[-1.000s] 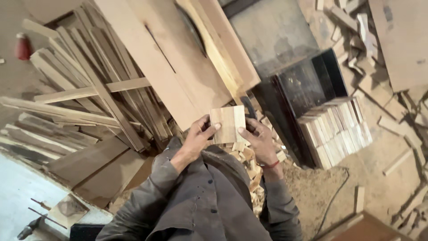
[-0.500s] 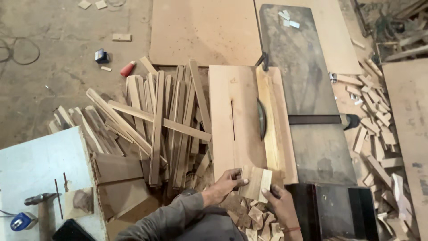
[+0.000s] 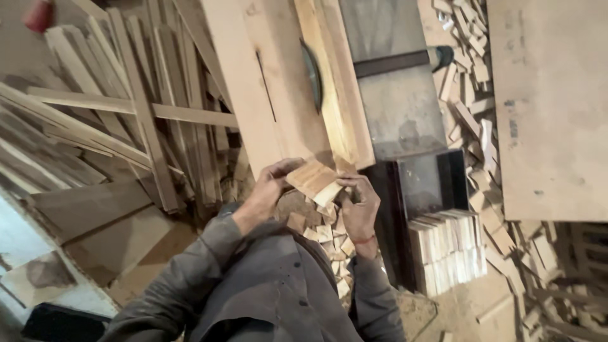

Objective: The person picks up small wooden blocks and cuts them into smaller pieces on a table saw, guiding each piece against the blade by hand. After cutting, the person places the cut pieces into a black tray beside the saw.

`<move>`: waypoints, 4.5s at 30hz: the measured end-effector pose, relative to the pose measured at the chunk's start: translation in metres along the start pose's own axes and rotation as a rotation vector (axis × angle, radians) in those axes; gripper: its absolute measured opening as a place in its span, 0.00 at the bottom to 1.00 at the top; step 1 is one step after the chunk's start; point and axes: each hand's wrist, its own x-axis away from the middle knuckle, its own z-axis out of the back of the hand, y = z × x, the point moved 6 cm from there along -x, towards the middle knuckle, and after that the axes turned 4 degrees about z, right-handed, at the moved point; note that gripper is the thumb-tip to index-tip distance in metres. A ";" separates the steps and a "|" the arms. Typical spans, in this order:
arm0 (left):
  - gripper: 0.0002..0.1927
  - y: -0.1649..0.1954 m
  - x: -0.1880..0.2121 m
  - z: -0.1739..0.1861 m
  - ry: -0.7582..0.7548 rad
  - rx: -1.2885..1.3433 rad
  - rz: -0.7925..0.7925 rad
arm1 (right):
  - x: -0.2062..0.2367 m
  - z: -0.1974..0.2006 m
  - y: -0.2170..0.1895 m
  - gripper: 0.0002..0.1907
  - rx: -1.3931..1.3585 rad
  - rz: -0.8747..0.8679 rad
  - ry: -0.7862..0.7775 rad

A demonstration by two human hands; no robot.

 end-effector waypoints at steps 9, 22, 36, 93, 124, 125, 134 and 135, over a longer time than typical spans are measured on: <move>0.28 0.010 0.023 -0.026 -0.080 0.165 0.161 | 0.014 0.000 -0.031 0.16 0.240 0.310 0.121; 0.29 0.026 0.024 -0.023 -0.047 -0.319 -0.109 | 0.024 -0.008 0.029 0.22 -0.454 -0.327 -0.016; 0.23 0.037 0.020 -0.027 -0.088 -0.670 -0.245 | -0.001 -0.002 -0.006 0.23 -0.206 -0.098 -0.115; 0.37 0.009 -0.116 -0.059 0.077 -0.639 -0.518 | -0.165 -0.074 0.070 0.10 0.816 0.076 -0.068; 0.34 0.020 -0.111 -0.071 0.100 -0.521 -0.418 | -0.203 -0.094 0.063 0.09 0.872 0.068 -0.019; 0.35 0.021 -0.112 -0.071 0.098 -0.515 -0.425 | -0.204 -0.095 0.063 0.08 0.873 0.081 -0.017; 0.43 0.025 -0.124 -0.069 0.121 -0.521 -0.443 | -0.217 -0.098 0.072 0.08 0.887 0.127 0.009; 0.43 0.023 -0.127 -0.069 0.124 -0.523 -0.407 | -0.218 -0.098 0.072 0.09 0.897 0.117 0.018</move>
